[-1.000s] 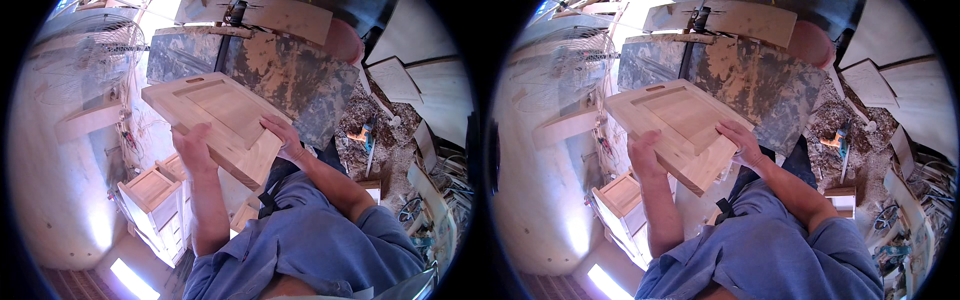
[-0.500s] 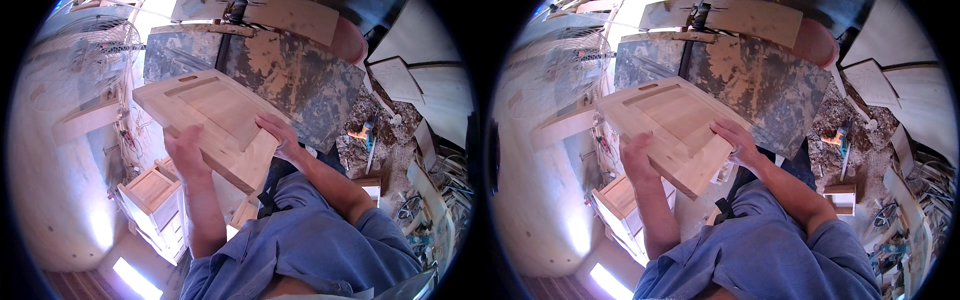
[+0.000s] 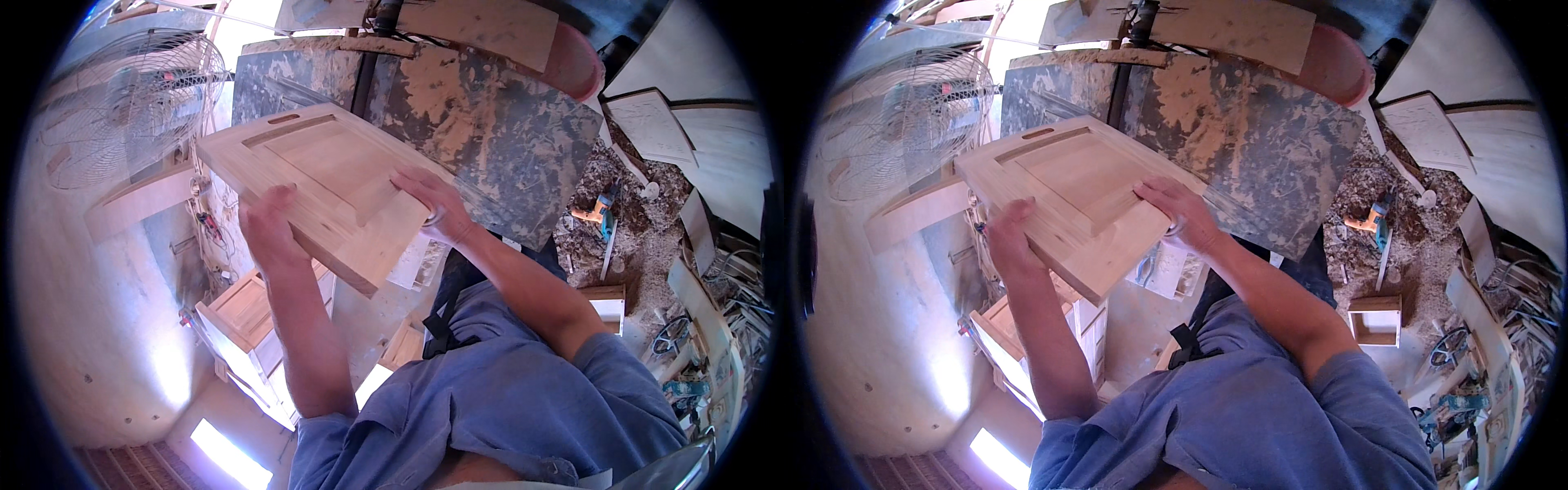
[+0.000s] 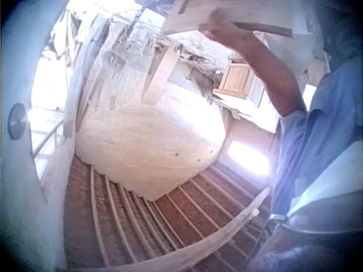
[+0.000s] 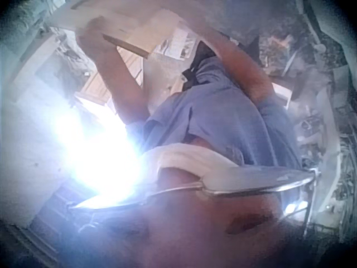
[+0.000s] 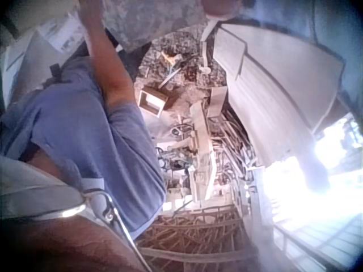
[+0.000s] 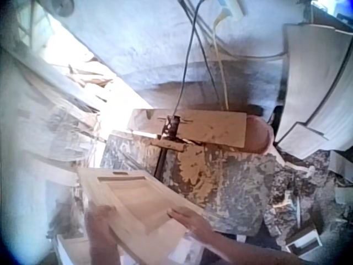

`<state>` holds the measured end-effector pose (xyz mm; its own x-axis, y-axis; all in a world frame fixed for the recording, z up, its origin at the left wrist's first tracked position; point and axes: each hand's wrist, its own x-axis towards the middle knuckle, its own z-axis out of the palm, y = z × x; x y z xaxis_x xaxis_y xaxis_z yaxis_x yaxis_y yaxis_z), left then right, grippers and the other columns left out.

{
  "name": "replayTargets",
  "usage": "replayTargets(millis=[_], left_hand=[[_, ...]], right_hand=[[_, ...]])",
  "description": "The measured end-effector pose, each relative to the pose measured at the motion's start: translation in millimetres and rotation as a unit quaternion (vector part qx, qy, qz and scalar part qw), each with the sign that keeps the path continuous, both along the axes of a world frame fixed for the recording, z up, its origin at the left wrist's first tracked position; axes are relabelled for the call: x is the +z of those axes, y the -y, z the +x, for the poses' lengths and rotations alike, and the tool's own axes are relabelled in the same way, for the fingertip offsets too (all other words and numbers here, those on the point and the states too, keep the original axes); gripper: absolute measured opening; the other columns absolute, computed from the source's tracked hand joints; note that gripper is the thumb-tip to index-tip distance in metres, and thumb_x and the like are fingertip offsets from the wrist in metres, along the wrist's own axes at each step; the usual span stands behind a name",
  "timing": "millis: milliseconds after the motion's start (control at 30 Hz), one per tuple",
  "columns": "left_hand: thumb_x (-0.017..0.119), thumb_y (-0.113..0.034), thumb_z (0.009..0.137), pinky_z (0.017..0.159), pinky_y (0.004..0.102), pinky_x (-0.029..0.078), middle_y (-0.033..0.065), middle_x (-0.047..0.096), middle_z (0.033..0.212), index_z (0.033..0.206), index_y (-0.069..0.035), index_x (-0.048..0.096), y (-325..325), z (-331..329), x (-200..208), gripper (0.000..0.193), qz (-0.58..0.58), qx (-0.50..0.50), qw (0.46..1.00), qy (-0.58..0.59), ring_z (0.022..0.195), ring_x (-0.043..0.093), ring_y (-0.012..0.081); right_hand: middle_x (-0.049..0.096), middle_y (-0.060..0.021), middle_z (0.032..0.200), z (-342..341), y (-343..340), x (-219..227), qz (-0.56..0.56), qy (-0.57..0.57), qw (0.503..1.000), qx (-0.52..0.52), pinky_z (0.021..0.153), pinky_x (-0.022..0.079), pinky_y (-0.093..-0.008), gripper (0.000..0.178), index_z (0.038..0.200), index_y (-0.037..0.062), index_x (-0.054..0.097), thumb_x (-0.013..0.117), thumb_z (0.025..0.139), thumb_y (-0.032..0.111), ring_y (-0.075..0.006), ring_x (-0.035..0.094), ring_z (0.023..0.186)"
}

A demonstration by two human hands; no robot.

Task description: The person assembles wooden furniture components in a workshop. They pick up wooden panels and drawer fronts, fit them into a cabinet frame, and adjust the alignment of the pieces.

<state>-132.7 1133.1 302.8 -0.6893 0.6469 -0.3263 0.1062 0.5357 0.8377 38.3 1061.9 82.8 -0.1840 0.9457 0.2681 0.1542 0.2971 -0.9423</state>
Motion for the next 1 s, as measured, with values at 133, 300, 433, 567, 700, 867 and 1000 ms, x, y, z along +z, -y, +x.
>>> replayTargets(millis=[133,300,433,567,700,867,1000], left_hand=[[0.067,-0.006,0.075,0.083,0.0421,0.056,0.0152,0.066,0.099,0.117,0.006,0.060,-17.3,-29.8,-7.0,0.044,-0.004,0.012,1.000,0.022,0.087,0.067,0.0301],[0.066,-0.005,0.077,0.086,0.0452,0.057,0.0145,0.066,0.100,0.114,0.005,0.063,-40.2,-53.6,-9.4,0.038,0.007,0.015,1.000,0.012,0.089,0.068,0.0322],[0.067,-0.005,0.077,0.087,0.0443,0.057,0.0147,0.066,0.101,0.115,0.005,0.062,-54.2,-74.4,-7.5,0.039,0.016,0.014,0.999,0.039,0.090,0.068,0.0314],[0.068,-0.004,0.078,0.087,0.0425,0.057,0.0159,0.066,0.102,0.117,0.006,0.060,-70.7,-95.0,-8.1,0.041,0.008,0.012,0.999,0.042,0.091,0.068,0.0315],[0.068,-0.006,0.077,0.091,0.0478,0.058,0.0168,0.069,0.103,0.116,0.003,0.063,-85.9,-134.3,-14.6,0.040,0.020,-0.019,0.999,0.027,0.092,0.070,0.0352],[0.067,-0.004,0.078,0.089,0.0466,0.058,0.0185,0.066,0.105,0.122,0.007,0.058,-109.9,-143.7,-8.2,0.046,0.003,-0.001,0.999,0.045,0.093,0.069,0.0350],[0.067,-0.003,0.078,0.089,0.0477,0.058,0.0183,0.066,0.105,0.122,0.007,0.057,-120.4,-162.2,-8.9,0.046,0.009,-0.022,0.998,0.055,0.093,0.068,0.0352]], right_hand=[[0.065,-0.0147,0.133,-21.5,-16.3,-3.9,0.002,-0.022,1.000,-0.002,0.103,0.053,-0.0428,0.075,0.136,0.0140,0.061,0.089,0.067,0.013,-0.0371,0.063,0.121],[0.066,-0.0132,0.131,-43.8,-37.6,-6.3,-0.005,-0.021,1.000,-0.001,0.104,0.053,-0.0412,0.076,0.135,0.0152,0.062,0.089,0.064,0.010,-0.0360,0.063,0.122],[0.066,-0.0128,0.131,-62.2,-50.7,-5.8,-0.007,-0.038,0.999,-0.002,0.104,0.052,-0.0407,0.077,0.135,0.0150,0.062,0.089,0.063,0.010,-0.0357,0.062,0.124],[0.067,-0.0126,0.129,-79.9,-64.9,-7.8,-0.009,-0.048,0.999,-0.007,0.103,0.053,-0.0398,0.076,0.134,0.0142,0.063,0.089,0.062,0.010,-0.0340,0.063,0.123],[0.069,-0.0119,0.127,-102.7,-83.8,-9.9,0.000,-0.077,0.997,-0.006,0.101,0.054,-0.0384,0.074,0.132,0.0129,0.065,0.089,0.062,0.011,-0.0323,0.065,0.120],[0.069,-0.0113,0.127,-124.9,-103.1,-13.6,0.006,-0.042,0.999,-0.015,0.101,0.054,-0.0379,0.072,0.131,0.0125,0.066,0.087,0.062,0.009,-0.0312,0.066,0.119],[0.069,-0.0115,0.128,-140.0,-113.3,-18.0,0.008,-0.034,0.999,-0.016,0.102,0.053,-0.0374,0.071,0.131,0.0135,0.066,0.085,0.063,0.007,-0.0306,0.065,0.120]])
